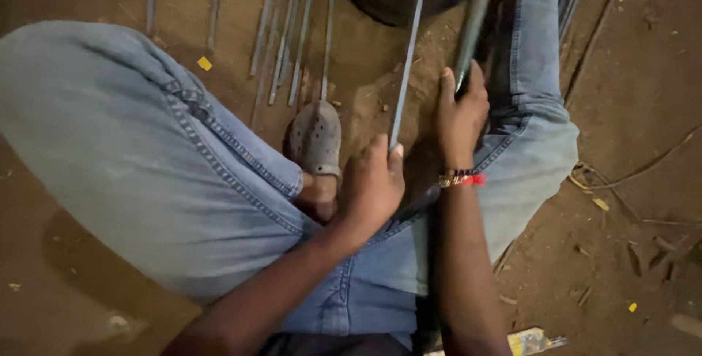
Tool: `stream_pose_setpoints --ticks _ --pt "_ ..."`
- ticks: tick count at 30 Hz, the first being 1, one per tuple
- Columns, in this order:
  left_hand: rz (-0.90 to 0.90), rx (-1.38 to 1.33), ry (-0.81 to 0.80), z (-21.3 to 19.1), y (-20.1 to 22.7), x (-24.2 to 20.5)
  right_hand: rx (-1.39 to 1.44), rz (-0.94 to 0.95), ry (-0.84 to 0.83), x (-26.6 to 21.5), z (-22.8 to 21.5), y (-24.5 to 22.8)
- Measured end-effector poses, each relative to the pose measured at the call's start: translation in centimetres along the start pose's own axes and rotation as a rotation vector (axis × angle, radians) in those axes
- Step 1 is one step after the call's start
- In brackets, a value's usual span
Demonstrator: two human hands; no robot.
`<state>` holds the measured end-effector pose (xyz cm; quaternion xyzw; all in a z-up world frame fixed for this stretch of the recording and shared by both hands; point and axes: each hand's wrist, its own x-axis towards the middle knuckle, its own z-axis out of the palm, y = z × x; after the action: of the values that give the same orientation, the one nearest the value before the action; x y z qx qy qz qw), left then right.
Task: The person sits on the ground and repeatedly hammers a metal rod against a circular metal object. They adjust the rod's position and continue striking it with a hammer throughout the clip.
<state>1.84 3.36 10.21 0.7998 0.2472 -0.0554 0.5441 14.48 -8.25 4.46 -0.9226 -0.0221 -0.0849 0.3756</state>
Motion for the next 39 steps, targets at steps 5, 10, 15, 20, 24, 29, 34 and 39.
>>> stream_pose_setpoints --ticks 5,10,15,20,24,29,34,39 --pt "-0.225 -1.254 -0.717 -6.5 7.1 -2.2 0.036 0.013 -0.007 -0.3 0.1 -0.3" --pt "-0.020 -1.560 -0.890 -7.1 12.7 -0.9 0.038 0.004 0.005 -2.0 -0.1 -0.8" --pt "0.023 -1.731 -0.957 -6.4 14.7 -0.4 0.037 -0.015 0.017 -1.6 -0.8 -0.9" --pt "0.045 -1.710 -0.918 -6.0 14.5 -0.5 0.032 -0.016 0.013 -3.1 -1.5 -1.3" --pt "0.126 -1.636 -0.849 -5.2 14.8 0.0 0.038 -0.019 0.014 -3.4 -1.4 -1.5" --pt "0.192 -1.610 -0.826 -5.6 15.2 0.3 0.028 -0.015 0.023 -3.2 -0.7 -0.8" --pt "0.178 -1.583 -0.839 -5.4 13.7 0.6 0.008 0.023 0.020 -3.3 1.6 0.0" --pt "0.081 -1.038 -0.524 -2.3 5.1 3.0 -0.253 0.037 0.282 -0.1 2.9 0.5"
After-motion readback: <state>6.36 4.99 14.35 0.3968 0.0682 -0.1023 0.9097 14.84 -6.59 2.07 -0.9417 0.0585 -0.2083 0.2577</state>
